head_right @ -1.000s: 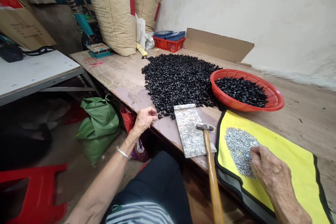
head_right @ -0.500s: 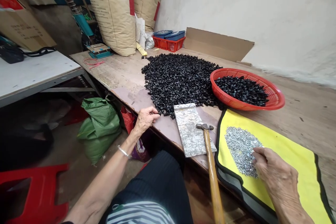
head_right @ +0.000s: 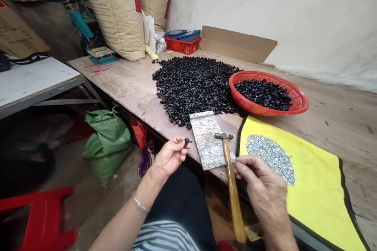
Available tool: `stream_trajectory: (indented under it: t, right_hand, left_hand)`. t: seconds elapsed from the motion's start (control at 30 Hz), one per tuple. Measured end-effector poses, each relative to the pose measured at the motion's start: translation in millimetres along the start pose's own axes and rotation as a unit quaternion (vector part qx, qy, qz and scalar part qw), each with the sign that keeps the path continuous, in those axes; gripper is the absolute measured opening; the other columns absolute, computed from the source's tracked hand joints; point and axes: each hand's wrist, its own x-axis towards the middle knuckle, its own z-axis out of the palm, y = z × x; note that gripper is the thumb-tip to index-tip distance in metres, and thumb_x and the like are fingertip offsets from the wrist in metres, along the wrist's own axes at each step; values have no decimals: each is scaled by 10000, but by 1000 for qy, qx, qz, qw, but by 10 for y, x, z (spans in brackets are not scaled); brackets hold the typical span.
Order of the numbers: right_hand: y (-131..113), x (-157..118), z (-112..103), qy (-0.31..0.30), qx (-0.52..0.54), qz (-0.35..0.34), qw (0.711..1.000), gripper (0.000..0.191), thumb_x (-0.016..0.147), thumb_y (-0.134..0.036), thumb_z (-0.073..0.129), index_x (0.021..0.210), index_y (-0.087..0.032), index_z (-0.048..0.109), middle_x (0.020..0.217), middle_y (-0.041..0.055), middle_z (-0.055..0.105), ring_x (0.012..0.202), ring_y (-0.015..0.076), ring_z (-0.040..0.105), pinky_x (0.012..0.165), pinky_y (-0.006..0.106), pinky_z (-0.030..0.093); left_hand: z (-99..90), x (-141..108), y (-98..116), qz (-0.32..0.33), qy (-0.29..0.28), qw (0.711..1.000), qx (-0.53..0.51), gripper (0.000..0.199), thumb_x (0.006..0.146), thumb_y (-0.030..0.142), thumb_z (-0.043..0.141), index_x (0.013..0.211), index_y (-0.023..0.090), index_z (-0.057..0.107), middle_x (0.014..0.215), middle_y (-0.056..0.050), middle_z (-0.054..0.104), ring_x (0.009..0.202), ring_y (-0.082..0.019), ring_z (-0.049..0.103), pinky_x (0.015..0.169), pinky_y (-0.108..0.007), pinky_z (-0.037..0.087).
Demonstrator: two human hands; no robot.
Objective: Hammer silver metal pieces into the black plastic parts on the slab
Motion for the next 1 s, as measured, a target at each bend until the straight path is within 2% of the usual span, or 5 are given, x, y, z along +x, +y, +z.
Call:
stream_trajectory:
  t: [0.27, 0.43, 0.63, 0.83, 1.0]
  right_hand:
    - [-40, -149, 397, -78, 67, -16, 995, 164, 721, -347, 620, 771, -191, 607, 621, -17, 570, 512, 99, 501, 508, 241, 421]
    - [-119, -164, 556, -72, -12, -164, 984, 80, 778, -268, 557, 756, -204, 601, 803, 11, 608, 653, 125, 543, 614, 272, 446]
    - [-168, -191, 754, -84, -51, -310, 946, 136, 804, -171, 524, 676, -204, 557, 786, 29, 594, 803, 152, 570, 723, 287, 448]
    - [-122, -237, 745, -96, -24, -314, 944, 124, 805, -133, 528, 718, -208, 575, 787, 11, 560, 774, 130, 554, 705, 263, 436]
    - [-90, -254, 693, -149, 11, -231, 961, 149, 816, -167, 520, 681, -207, 572, 769, -2, 559, 755, 127, 535, 705, 269, 410]
  left_hand:
    - [38, -105, -80, 19, -44, 999, 19, 260, 642, 70, 645, 889, 103, 571, 612, -48, 631, 424, -88, 530, 354, -169, 443]
    - [54, -158, -137, 51, -39, 997, 51, 237, 632, 101, 677, 850, 72, 588, 593, -56, 631, 428, -105, 545, 356, -205, 481]
    - [60, -234, -146, 54, -106, 990, 76, 344, 618, 102, 699, 949, 54, 619, 541, -17, 599, 447, -132, 587, 431, -258, 537]
    - [-29, -242, -99, -8, -109, 988, 111, 325, 561, 108, 739, 862, 39, 639, 549, -72, 643, 504, -214, 649, 492, -322, 564]
    - [-70, -252, -186, 22, -81, 988, 128, 243, 545, 153, 765, 728, 72, 626, 498, -9, 596, 366, -105, 532, 360, -231, 492]
